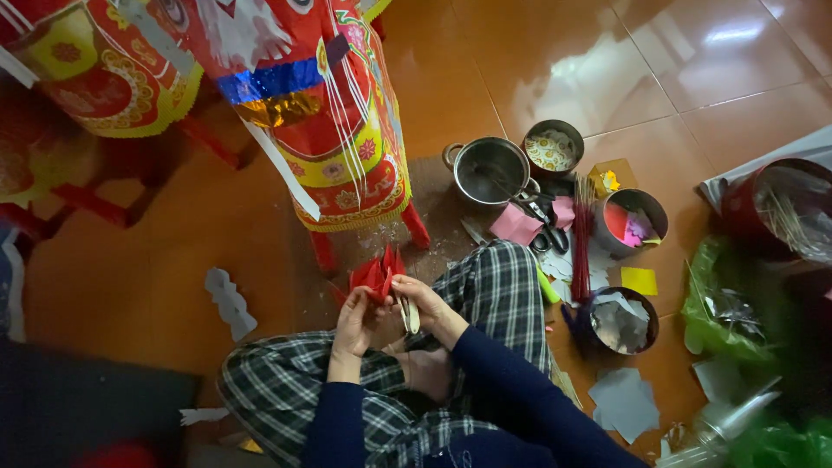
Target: Decorating traditional paper horses with red paper and gold stickers
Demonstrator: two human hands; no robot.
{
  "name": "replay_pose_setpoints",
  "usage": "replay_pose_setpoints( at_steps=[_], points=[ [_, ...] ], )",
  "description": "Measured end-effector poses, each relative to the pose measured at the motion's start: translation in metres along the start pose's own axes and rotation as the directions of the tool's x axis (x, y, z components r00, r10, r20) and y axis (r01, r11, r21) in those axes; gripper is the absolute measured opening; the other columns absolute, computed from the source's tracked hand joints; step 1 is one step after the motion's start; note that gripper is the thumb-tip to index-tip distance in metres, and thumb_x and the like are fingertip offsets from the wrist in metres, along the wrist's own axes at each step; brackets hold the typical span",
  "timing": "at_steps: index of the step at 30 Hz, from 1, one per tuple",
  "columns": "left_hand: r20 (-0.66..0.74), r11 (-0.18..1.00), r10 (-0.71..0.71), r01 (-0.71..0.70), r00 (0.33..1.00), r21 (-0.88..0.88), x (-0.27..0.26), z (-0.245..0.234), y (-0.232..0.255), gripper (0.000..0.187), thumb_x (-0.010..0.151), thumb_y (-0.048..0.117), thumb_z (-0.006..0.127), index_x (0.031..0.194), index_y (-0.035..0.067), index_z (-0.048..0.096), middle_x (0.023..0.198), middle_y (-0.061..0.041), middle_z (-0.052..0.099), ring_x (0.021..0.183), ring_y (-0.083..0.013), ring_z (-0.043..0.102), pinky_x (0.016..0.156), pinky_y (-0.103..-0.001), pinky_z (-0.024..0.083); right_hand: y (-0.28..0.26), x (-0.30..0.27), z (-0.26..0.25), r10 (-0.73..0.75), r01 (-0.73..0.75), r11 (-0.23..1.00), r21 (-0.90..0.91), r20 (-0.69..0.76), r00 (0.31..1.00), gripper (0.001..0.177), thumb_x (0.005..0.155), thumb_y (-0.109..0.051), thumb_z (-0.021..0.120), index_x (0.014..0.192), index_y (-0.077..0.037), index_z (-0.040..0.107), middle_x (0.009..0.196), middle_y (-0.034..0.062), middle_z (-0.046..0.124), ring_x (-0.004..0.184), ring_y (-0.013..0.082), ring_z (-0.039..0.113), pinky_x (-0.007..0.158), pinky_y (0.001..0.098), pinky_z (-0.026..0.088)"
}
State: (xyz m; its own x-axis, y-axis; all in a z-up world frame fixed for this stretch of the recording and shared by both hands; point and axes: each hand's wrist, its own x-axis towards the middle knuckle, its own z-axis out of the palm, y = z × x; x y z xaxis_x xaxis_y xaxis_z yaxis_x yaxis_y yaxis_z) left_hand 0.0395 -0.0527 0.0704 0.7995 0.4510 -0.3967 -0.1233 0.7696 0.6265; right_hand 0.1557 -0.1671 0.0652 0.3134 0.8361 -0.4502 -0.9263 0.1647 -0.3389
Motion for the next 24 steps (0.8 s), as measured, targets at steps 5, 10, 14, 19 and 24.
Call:
replay_pose_setpoints(
  at_steps=[5, 10, 14, 19, 24],
  points=[
    [-0.007, 0.99, 0.013, -0.012, 1.0, 0.139, 0.019, -0.042, -0.015, 0.01, 0.088, 0.015, 0.071, 0.094, 0.008, 0.066, 0.072, -0.013, 0.069, 0.055, -0.0224, 0.068, 0.05, -0.025, 0.055, 0.002, 0.002, -0.004, -0.032, 0.032, 0.983, -0.182, 0.006, 0.999, 0.009, 0.091, -0.006, 0.064, 0.099, -0.004, 0.061, 0.073, 0.0079, 0.063, 0.065, 0.0166, 0.069, 0.053, 0.0189, 0.054],
    [-0.05, 0.975, 0.035, -0.023, 0.998, 0.222, 0.013, -0.027, -0.003, 0.013, 0.086, 0.01, 0.073, 0.097, 0.007, 0.068, 0.074, -0.009, 0.069, 0.06, -0.0186, 0.069, 0.055, -0.025, 0.056, -0.002, -0.003, 0.008, -0.105, 0.117, 0.909, -0.401, 0.052, 0.993, 0.013, 0.085, -0.004, 0.069, 0.096, -0.004, 0.063, 0.071, 0.0044, 0.058, 0.056, 0.0151, 0.068, 0.047, 0.0197, 0.055],
    [-0.031, 0.839, 0.136, -0.099, 0.99, 0.535, 0.014, -0.026, 0.002, 0.02, 0.084, 0.005, 0.074, 0.101, 0.009, 0.066, 0.08, -0.004, 0.068, 0.071, -0.0129, 0.065, 0.068, -0.025, 0.054, 0.001, 0.0, 0.005, -0.128, 0.198, 0.765, -0.613, 0.157, 0.979, 0.01, 0.083, -0.002, 0.07, 0.091, -0.004, 0.063, 0.076, 0.0063, 0.06, 0.062, 0.0177, 0.069, 0.051, 0.0222, 0.053],
    [0.048, 0.677, 0.116, -0.115, 0.992, 0.727, 0.007, -0.026, 0.001, 0.021, 0.088, -0.003, 0.061, 0.106, 0.008, 0.062, 0.075, -0.007, 0.063, 0.073, -0.0163, 0.06, 0.073, -0.028, 0.05, -0.003, -0.005, 0.01, -0.087, 0.219, 0.446, -0.868, 0.202, 0.976, 0.011, 0.084, -0.011, 0.074, 0.091, -0.008, 0.066, 0.079, 0.0055, 0.064, 0.07, 0.0151, 0.059, 0.061, 0.0263, 0.047],
    [0.081, 0.489, 0.071, -0.105, 0.994, 0.866, -0.006, -0.017, 0.014, 0.038, 0.086, -0.005, 0.056, 0.119, 0.013, 0.061, 0.08, -0.008, 0.065, 0.077, -0.0186, 0.061, 0.077, -0.035, 0.052, 0.011, 0.006, -0.005, -0.075, 0.324, 0.164, -0.932, 0.316, 0.946, 0.018, 0.084, -0.015, 0.075, 0.091, -0.007, 0.06, 0.082, 0.011, 0.063, 0.077, 0.0242, 0.061, 0.066, 0.0376, 0.05]
  ],
)
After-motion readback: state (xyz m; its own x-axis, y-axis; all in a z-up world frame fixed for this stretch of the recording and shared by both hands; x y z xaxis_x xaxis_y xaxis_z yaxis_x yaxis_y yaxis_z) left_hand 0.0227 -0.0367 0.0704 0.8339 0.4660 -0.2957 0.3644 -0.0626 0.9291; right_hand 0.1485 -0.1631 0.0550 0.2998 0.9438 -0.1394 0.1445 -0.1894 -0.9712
